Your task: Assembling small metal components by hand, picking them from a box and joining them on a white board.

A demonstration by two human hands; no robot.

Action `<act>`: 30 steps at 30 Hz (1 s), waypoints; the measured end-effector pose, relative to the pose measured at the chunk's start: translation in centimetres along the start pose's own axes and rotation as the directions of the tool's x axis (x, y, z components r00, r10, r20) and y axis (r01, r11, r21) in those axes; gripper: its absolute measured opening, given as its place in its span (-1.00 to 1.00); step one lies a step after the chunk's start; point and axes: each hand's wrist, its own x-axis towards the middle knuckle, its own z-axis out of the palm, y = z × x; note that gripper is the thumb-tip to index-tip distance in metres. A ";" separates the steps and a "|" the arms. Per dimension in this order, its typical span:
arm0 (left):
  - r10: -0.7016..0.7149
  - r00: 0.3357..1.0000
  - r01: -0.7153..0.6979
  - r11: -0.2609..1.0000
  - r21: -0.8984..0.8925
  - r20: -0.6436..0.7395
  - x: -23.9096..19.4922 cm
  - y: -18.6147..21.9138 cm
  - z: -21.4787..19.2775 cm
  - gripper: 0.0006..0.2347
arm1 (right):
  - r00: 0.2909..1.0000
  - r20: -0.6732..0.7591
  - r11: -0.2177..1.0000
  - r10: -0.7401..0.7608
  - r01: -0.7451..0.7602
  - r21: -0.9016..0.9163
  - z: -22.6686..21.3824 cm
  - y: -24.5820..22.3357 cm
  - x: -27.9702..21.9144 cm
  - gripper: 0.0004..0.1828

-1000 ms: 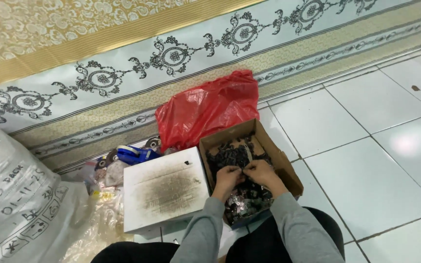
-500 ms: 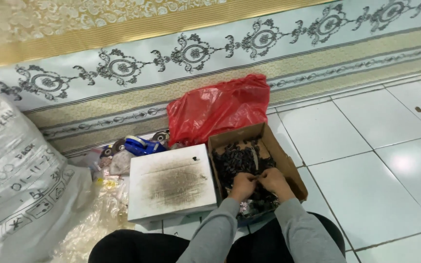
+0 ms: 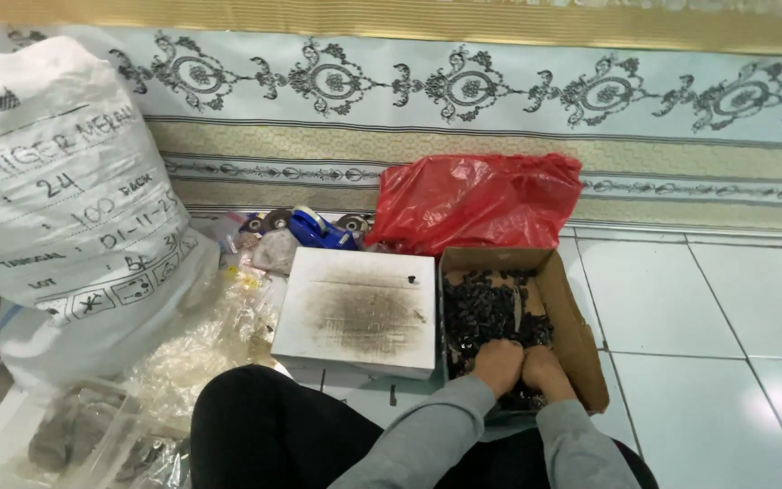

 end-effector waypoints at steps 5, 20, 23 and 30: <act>-0.113 0.954 0.027 0.955 0.295 0.278 1.4 -0.1 1.4 -0.78 | 0.981 0.063 0.980 0.186 -0.181 -0.082 -2.0 -2.9 -2.7 -0.68; -0.495 0.865 0.373 0.528 -0.763 0.081 -10.2 -6.7 -33.9 -0.85 | 0.939 -0.335 0.739 -0.077 0.280 0.613 -9.2 -17.5 -17.1 -0.69; -0.606 0.791 0.369 0.369 -0.853 0.080 -10.9 -9.4 -33.7 -0.87 | 0.899 -0.400 0.560 -0.180 0.428 0.710 -8.2 -23.0 -16.5 -0.75; -0.551 0.834 0.195 0.252 -0.948 0.025 -10.2 -11.1 -33.6 -0.82 | 0.778 -0.583 0.372 -0.234 0.626 0.686 -8.0 -31.3 -16.3 -0.81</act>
